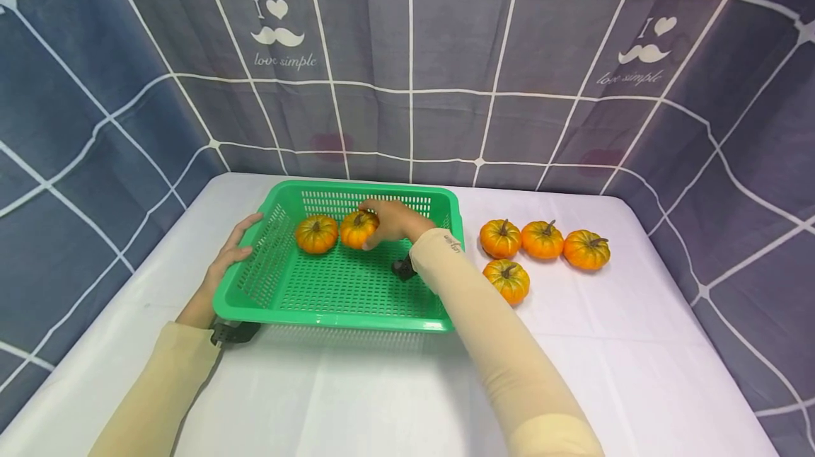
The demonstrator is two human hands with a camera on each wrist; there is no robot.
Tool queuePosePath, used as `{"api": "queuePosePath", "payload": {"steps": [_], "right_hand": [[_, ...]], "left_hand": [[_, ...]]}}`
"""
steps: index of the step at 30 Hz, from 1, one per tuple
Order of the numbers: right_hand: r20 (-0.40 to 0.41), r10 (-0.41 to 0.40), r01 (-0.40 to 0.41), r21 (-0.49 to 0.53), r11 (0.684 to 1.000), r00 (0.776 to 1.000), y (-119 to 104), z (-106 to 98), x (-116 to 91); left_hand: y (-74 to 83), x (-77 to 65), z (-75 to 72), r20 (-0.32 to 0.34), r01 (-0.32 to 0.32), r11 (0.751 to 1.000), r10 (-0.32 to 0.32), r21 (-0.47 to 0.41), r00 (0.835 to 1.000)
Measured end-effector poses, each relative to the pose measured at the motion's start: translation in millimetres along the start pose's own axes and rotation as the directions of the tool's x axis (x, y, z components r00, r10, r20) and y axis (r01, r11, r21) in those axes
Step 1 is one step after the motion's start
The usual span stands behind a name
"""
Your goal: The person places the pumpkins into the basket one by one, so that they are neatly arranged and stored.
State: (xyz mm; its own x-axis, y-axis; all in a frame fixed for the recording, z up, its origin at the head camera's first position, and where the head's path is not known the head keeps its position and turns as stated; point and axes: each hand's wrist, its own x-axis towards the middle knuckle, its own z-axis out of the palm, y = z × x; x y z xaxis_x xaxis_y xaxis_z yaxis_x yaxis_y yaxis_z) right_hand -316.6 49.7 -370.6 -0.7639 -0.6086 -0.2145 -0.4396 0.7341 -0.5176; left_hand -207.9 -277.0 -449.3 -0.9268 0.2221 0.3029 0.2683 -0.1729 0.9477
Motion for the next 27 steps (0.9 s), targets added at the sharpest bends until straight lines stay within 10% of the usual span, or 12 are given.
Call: {"api": "queuePosePath", "payload": {"steps": [27], "right_hand": [[0.016, -0.011, 0.01, 0.024, 1.0, 1.0, 4, 21, 4]], "left_hand": [[-1.1, -0.1, 0.0, 0.012, -0.019, 0.999, 0.019, -0.037, 1.0]]}}
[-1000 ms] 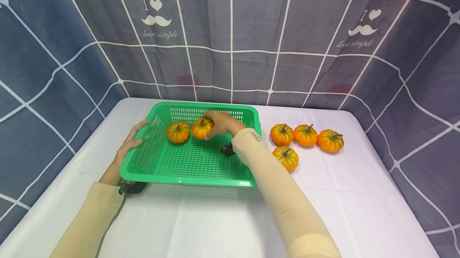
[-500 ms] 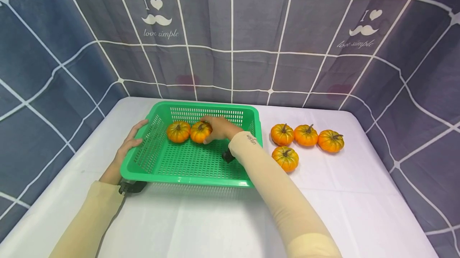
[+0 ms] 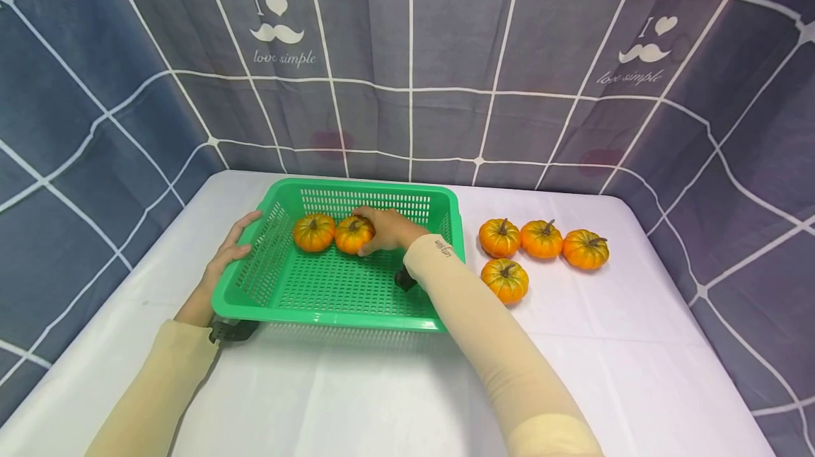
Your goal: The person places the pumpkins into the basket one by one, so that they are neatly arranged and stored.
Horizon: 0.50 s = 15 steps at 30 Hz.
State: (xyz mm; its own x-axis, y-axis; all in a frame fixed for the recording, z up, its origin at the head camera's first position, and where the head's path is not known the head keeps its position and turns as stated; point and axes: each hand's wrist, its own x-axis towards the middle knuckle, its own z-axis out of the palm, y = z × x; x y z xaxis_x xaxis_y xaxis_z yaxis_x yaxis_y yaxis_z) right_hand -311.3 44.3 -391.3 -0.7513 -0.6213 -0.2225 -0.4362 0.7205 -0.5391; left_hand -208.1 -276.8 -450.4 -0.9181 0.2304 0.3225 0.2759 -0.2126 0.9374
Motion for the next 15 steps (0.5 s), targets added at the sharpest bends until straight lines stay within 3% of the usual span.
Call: {"api": "queuePosePath", "payload": {"steps": [9, 15], "right_hand": [[0.06, 0.042, -0.046, 0.06, 0.997, 0.997, 3, -9, -6], [0.045, 0.053, -0.059, 0.151, 0.987, 0.998, 4, -18, -12]], "left_hand": [[1.9, 0.0, 0.4, -0.006, 0.012, 1.0, -0.012, 0.02, 1.0], [1.2, 0.3, -0.3, 0.0, -0.002, 1.0, 0.002, 0.02, 1.0]]}}
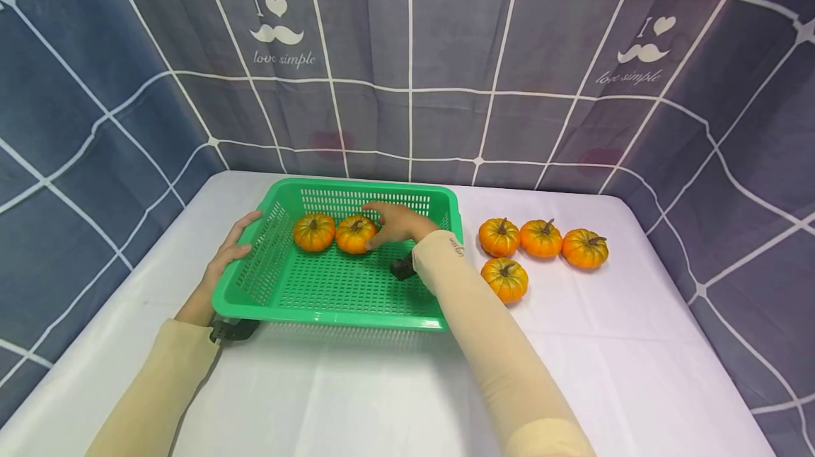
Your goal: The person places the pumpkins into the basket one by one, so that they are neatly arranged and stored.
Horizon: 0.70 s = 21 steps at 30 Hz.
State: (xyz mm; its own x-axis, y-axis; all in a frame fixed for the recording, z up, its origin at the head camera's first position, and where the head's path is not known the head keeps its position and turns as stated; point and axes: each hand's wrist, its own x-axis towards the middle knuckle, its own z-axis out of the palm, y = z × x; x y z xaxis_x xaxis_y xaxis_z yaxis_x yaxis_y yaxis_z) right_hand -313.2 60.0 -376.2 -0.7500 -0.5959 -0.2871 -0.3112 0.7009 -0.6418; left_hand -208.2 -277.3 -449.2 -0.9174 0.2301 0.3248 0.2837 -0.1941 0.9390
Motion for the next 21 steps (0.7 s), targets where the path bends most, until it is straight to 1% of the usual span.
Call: {"api": "queuePosePath", "payload": {"steps": [5, 11, 16, 21], "right_hand": [[-0.013, -0.048, 0.049, 0.102, 0.994, 0.999, -1, -6, -9], [-0.057, -0.104, 0.112, 0.153, 0.982, 0.993, -2, -12, -24], [-0.112, -0.167, 0.185, 0.181, 0.966, 0.98, -3, -14, -34], [-0.164, -0.217, 0.252, 0.233, 0.939, 0.962, -5, -16, -47]], "left_hand": [[-1.5, 0.6, -1.0, 0.0, -0.013, 1.0, 0.013, 0.004, 1.0], [-2.6, 1.8, -0.5, 0.006, -0.013, 1.0, 0.013, -0.021, 1.0], [-3.1, 1.5, 0.1, 0.001, -0.023, 1.0, 0.023, -0.017, 1.0], [-2.8, 0.7, -0.4, -0.01, -0.026, 1.0, 0.026, -0.003, 1.0]]}}
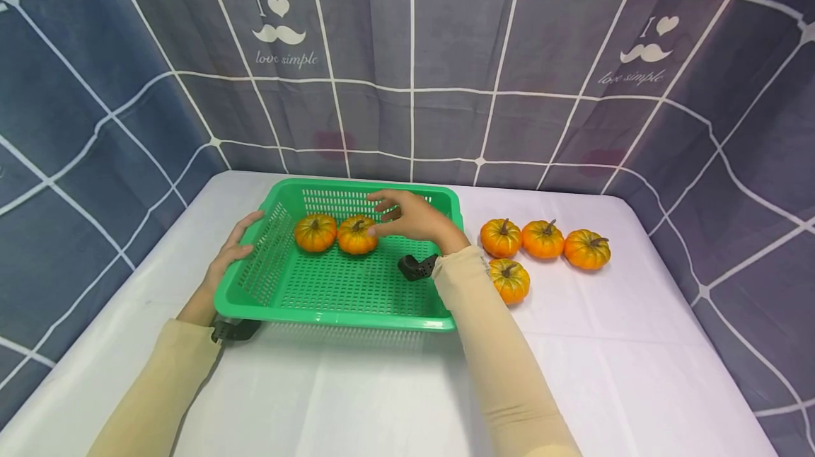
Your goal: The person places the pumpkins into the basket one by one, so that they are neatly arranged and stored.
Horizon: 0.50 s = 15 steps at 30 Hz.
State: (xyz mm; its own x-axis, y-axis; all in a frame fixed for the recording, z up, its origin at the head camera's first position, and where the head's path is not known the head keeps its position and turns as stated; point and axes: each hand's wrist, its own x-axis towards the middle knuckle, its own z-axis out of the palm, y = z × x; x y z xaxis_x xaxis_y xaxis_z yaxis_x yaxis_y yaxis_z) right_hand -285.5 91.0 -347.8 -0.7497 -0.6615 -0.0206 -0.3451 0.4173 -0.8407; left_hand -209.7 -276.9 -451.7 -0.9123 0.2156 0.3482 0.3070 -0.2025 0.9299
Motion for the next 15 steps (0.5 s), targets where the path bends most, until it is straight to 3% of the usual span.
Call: {"api": "queuePosePath", "payload": {"steps": [9, 15], "right_hand": [[-0.078, -0.096, 0.106, 0.129, 0.986, 0.992, -1, -5, -22], [-0.095, -0.111, 0.129, 0.206, 0.97, 0.989, 1, -9, -36]], "left_hand": [[-0.2, 0.6, 0.2, 0.009, -0.006, 1.0, 0.006, -0.006, 1.0], [0.1, 0.7, -0.4, 0.012, -0.006, 1.0, 0.006, 0.014, 1.0]]}}
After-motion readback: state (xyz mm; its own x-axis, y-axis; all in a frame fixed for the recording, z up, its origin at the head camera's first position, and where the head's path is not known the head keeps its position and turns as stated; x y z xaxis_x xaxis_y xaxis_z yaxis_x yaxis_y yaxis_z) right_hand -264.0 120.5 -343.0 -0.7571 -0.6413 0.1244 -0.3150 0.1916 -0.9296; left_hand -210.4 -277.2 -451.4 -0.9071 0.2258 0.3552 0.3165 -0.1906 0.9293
